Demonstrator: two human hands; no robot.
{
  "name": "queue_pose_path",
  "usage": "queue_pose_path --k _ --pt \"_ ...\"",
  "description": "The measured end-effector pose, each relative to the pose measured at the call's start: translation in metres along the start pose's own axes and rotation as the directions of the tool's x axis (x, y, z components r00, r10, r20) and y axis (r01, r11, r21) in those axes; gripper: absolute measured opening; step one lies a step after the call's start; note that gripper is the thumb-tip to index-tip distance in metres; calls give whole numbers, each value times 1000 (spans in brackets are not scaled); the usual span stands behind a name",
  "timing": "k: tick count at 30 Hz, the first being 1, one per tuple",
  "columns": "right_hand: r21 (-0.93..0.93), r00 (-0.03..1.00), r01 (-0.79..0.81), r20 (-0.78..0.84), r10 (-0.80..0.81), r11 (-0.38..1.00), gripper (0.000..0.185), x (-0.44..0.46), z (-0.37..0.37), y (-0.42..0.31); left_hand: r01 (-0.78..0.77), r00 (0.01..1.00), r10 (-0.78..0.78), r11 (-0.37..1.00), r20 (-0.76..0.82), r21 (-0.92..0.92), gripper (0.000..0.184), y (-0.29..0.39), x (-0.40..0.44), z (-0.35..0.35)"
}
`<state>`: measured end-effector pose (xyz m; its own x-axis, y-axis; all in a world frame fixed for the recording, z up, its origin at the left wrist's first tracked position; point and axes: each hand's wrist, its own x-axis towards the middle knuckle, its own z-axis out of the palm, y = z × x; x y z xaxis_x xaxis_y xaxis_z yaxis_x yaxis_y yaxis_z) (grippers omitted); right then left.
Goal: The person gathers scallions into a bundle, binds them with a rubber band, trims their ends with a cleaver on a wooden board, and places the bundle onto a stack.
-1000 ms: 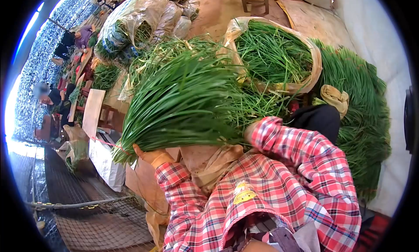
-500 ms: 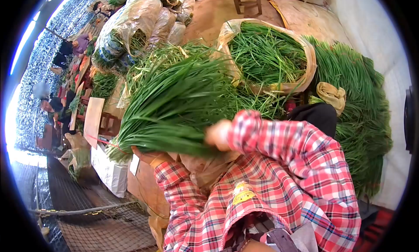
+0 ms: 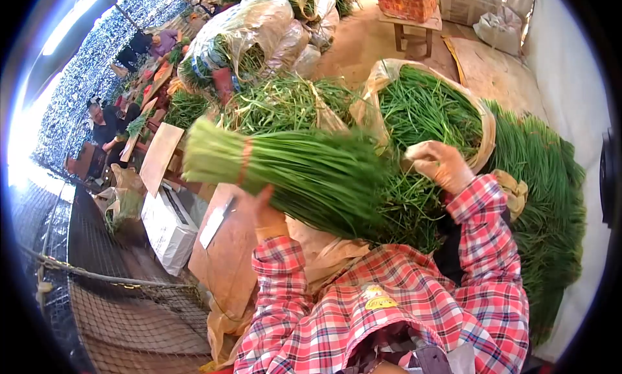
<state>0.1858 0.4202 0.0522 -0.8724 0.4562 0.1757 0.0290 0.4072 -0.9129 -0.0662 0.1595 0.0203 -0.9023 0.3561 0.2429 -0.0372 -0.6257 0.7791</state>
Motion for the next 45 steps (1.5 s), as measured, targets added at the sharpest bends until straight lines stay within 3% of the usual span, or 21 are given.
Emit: queue_pose_path --k 4,6,9,10,12,13,14,16,18,20,22,24,26,30,32,36,37,40,42,44,45 --pt "277 976 215 -41 -212 936 102 6 30 -5 33 971 -99 957 219 288 60 -17 -15 55" --pt "106 978 203 -60 -198 973 126 6 41 11 87 940 -210 909 268 406 69 -27 -24 82" --pt "185 990 138 -64 -128 973 139 -2 64 52 108 880 -289 895 378 432 76 -48 -32 114" --pt "65 965 249 -102 -242 966 139 -2 69 58 50 847 -299 868 439 494 78 -52 -35 128" --pt "576 998 30 -57 3 817 134 -4 84 80 -93 819 -248 832 517 548 90 -71 -43 149" --pt "764 996 -7 -49 69 645 119 -6 83 79 -305 799 -207 670 565 677 95 -66 -48 168" --pt "755 992 12 -90 85 655 119 -8 82 84 -502 763 -168 456 625 735 100 -65 -54 186" --pt "901 987 136 -161 27 413 98 -12 82 94 -554 674 -236 465 700 691 111 -67 -58 209" --pt "924 940 108 -215 264 367 83 -15 72 82 -707 496 -261 433 828 560 113 -69 -61 218" --pt "927 918 314 -351 185 204 77 -29 55 62 -683 445 -231 537 865 495 108 -66 -67 222" --pt "821 833 472 -535 141 323 70 -31 34 53 -551 414 -347 640 841 535 107 -52 -72 224" --pt "836 823 443 -522 223 323 65 -43 -4 43 -563 405 -363 625 839 542 102 -52 -76 216" --pt "732 711 429 -635 303 528 60 -67 -60 22 -451 408 -553 570 727 687 89 -55 -67 198" --pt "149 370 482 -928 -47 864 56 -170 -211 22 -423 427 -598 531 678 734 80 -78 -28 131" --pt "-91 261 387 -944 -203 918 55 -239 -262 6 -340 522 -690 371 501 864 72 -69 -32 130" --pt "-303 177 -222 -947 -267 927 62 -364 -262 -66 -374 447 -736 363 509 853 67 -100 -22 102" --pt "-301 171 -245 -949 -264 922 62 -388 -252 -78 -368 433 -757 347 489 863 66 -105 -28 105" --pt "-155 139 -951 -987 -76 267 72 -445 -212 -111 -372 358 -774 394 522 840 65 -138 -30 97" --pt "-363 413 -867 -907 85 342 53 -465 -182 -109 -384 298 -768 447 567 808 64 -151 -32 99" --pt "-476 495 -867 -797 346 145 61 -474 -152 -82 -373 305 -790 415 532 830 64 -156 -40 108" --pt "-553 430 -830 -719 546 -75 64 -470 -137 -66 -384 301 -786 418 540 823 64 -159 -40 108"
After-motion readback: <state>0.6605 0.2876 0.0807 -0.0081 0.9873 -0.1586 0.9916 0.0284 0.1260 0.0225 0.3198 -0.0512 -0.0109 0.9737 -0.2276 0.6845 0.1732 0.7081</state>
